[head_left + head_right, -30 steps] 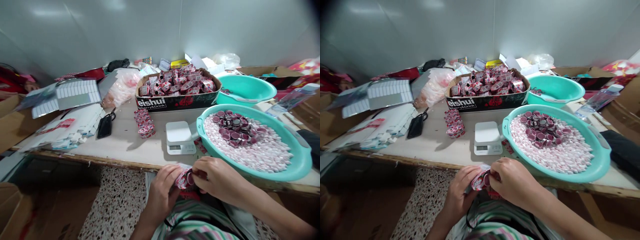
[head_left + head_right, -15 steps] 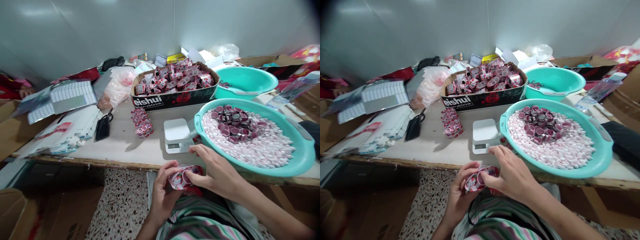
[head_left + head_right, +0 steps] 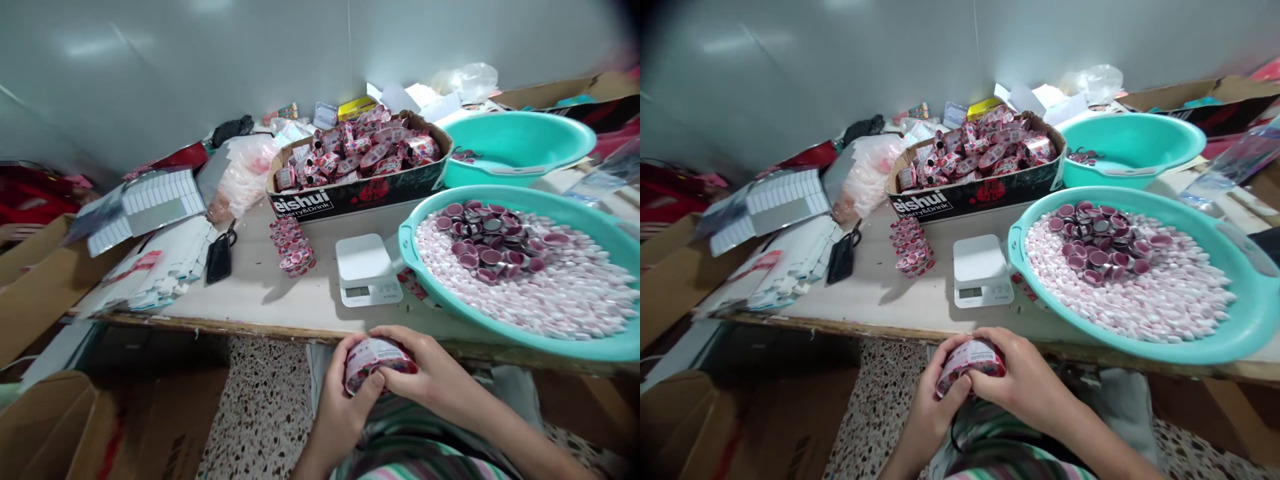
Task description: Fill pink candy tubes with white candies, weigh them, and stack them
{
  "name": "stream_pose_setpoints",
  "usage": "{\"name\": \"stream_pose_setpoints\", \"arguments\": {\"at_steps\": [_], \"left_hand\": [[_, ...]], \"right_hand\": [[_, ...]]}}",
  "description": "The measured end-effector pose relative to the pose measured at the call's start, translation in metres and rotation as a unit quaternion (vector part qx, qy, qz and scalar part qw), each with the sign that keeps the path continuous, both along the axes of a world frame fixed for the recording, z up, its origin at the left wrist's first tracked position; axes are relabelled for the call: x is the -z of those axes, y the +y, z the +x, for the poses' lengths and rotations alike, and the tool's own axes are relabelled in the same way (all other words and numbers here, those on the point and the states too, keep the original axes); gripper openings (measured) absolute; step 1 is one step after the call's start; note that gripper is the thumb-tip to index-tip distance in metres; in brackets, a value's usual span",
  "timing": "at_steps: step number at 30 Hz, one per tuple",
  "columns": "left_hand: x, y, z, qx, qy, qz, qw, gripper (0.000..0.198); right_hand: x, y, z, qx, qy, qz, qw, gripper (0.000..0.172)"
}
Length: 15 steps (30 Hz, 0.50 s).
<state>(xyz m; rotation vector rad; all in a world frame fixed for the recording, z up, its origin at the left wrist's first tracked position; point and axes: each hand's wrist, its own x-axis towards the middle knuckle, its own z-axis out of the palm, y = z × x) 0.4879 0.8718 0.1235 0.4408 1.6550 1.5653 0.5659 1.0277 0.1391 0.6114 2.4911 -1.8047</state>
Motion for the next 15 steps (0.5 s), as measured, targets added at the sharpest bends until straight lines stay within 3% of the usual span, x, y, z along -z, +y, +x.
{"name": "stream_pose_setpoints", "arguments": {"at_steps": [3,7,11,15], "left_hand": [[-0.005,-0.001,-0.001,-0.021,-0.023,-0.032,0.999,0.064],[-0.003,-0.005,-0.007,-0.025,-0.080,-0.011,0.996,0.074],[0.007,-0.007,-0.010,-0.029,-0.110,0.042,0.993,0.075],[0.025,-0.008,-0.006,-0.034,-0.120,0.057,0.991,0.079]], "right_hand": [[0.001,-0.003,-0.002,-0.010,0.010,0.023,1.000,0.041],[-0.002,-0.003,-0.006,-0.024,0.015,0.037,0.999,0.038],[-0.003,0.002,-0.005,-0.039,0.007,0.031,0.999,0.039],[0.002,0.010,0.003,-0.064,-0.016,-0.007,0.998,0.050]]}}
